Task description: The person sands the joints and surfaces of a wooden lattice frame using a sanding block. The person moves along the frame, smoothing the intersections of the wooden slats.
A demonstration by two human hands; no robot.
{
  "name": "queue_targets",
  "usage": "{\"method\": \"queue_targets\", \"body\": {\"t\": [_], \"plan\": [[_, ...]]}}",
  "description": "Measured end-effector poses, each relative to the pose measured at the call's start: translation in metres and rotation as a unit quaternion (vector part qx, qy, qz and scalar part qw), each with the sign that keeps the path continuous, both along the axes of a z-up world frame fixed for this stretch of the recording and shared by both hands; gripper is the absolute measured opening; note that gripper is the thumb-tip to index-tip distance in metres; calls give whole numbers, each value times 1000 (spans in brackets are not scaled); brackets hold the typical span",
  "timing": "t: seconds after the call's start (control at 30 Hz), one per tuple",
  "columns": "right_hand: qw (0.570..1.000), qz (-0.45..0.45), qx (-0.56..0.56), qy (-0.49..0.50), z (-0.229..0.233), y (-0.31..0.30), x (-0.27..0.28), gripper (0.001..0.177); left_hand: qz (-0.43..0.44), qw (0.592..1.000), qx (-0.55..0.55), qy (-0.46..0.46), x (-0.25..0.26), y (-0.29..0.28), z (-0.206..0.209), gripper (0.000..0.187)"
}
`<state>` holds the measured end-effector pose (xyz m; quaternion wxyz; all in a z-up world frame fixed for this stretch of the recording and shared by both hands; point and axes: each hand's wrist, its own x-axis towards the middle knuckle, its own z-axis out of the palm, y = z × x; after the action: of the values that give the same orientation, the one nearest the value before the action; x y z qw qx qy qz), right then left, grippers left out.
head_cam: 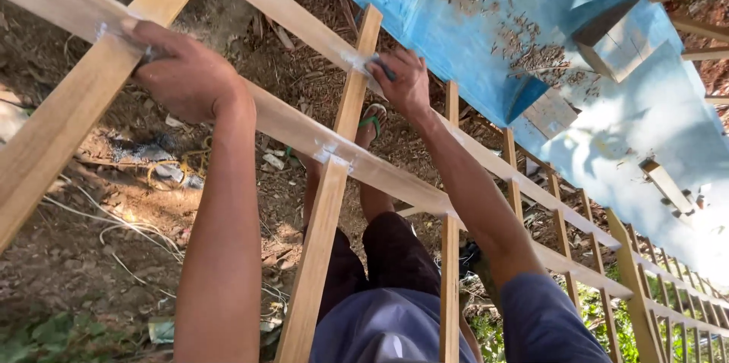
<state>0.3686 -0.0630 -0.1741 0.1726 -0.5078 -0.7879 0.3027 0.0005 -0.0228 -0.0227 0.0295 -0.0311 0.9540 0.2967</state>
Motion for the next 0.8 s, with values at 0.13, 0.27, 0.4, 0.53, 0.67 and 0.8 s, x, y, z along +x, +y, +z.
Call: {"method": "queue_targets", "body": {"t": [0.13,0.27,0.4,0.53,0.67,0.8], "plan": [[999,-2,21,-37,-7,-18,27,23,18,1000,-17,-15,-3,2,-8,65],[998,4,50,-24,6,8,-23,30,64,994,-39,-85,1,13,22,90],[997,32,38,-55,19,-6,12,20,19,1000,-21,-11,-3,4,-2,68],[999,3,19,-44,12,-9,6,27,56,995,-60,-59,-3,8,15,87],[997,47,55,-35,13,28,-37,28,39,995,-31,-85,5,15,34,84],[993,69,59,-69,8,15,-1,31,29,998,-46,-11,-4,3,-3,76]]}}
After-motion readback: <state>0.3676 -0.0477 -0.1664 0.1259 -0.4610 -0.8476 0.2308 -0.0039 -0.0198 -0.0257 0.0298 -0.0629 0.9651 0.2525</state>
